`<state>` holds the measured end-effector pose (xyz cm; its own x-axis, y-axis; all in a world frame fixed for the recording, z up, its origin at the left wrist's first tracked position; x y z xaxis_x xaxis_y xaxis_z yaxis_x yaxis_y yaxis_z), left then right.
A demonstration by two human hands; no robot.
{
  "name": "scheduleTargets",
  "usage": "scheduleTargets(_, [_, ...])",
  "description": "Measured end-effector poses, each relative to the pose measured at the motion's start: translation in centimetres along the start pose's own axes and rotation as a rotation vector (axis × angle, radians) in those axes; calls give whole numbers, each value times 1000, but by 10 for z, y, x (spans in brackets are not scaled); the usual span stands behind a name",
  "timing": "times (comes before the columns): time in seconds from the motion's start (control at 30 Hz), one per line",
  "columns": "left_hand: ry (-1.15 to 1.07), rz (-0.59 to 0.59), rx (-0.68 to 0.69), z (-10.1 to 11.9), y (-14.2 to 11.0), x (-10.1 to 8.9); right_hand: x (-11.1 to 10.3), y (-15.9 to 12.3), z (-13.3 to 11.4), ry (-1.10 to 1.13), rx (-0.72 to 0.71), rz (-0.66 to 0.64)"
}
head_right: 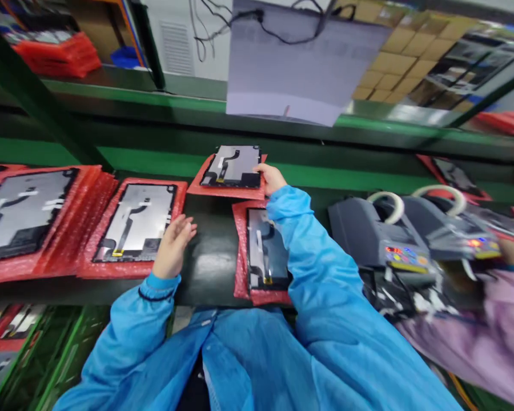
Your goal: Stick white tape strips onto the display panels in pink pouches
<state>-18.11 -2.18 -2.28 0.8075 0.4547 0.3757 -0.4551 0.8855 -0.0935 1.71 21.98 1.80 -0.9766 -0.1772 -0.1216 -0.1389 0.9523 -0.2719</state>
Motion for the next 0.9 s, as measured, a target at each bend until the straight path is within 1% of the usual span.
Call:
scheduleTargets(0.03, [-55,-16,-83,-6,2,13,-24,-31,9,-11,51,-40])
scheduleTargets(0.1, [-106,-89,-222,-18,-1,41,-62,-94,26,22,77,-85])
scheduleTargets(0.17, [-91,-166,-299,-30,-13,65,-86,-146,47,10,127,-98])
scheduleTargets(0.23, [-29,-200,-321,-43,-27,80,-97,-179,69,-38,178,-84])
scheduleTargets(0.3, [59,-212,-316,-54,-40,87,-105,-195,84,-150,171,-24])
scheduleTargets(0.37, [161,-233,-289,-59,-48,89,-119,-204,93,-356,110,78])
scheduleTargets(0.43, [291,-262,-212,-55,-53,89,-139,-216,101,-542,51,192])
scheduleTargets(0.47, [373,-271,-160,-51,-54,88,-151,-224,106,-572,42,246])
scheduleTargets(0.5, [462,-275,-107,-46,-55,88,-165,-234,113,-542,49,306])
scheduleTargets(0.53, [550,-278,-63,-42,-55,87,-179,-245,121,-455,67,377])
scheduleTargets(0.57, [628,-287,-34,-40,-55,87,-193,-256,130,-333,88,458])
scheduleTargets(0.63, [720,-326,-21,-39,-55,86,-217,-273,144,-74,100,631])
scheduleTargets(0.7, [725,-382,-71,-42,-54,83,-234,-280,152,94,65,760])
scheduleTargets(0.77, [725,-456,-166,-45,-53,80,-245,-277,152,149,28,831])
scheduleTargets(0.8, [758,-484,-188,-45,-52,78,-248,-274,150,150,10,862])
scheduleTargets(0.83, [816,-494,-162,-41,-48,78,-250,-273,147,136,-19,897])
scheduleTargets(0.87, [893,-490,-75,-35,-43,80,-251,-272,142,105,-63,931])
scheduleTargets(0.9, [972,-487,64,-27,-37,85,-249,-272,135,59,-124,956])
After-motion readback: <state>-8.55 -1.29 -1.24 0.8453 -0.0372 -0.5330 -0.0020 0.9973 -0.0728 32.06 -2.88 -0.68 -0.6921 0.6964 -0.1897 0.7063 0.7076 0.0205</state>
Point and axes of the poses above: each hand's wrist, its own y-axis towards the middle knuckle, its own x-axis out of the palm, z = x × y, the point moved 5 cm from there along y, towards the middle knuckle, and after that the axes turned 13 degrees about -y, right-handed, at the moved point
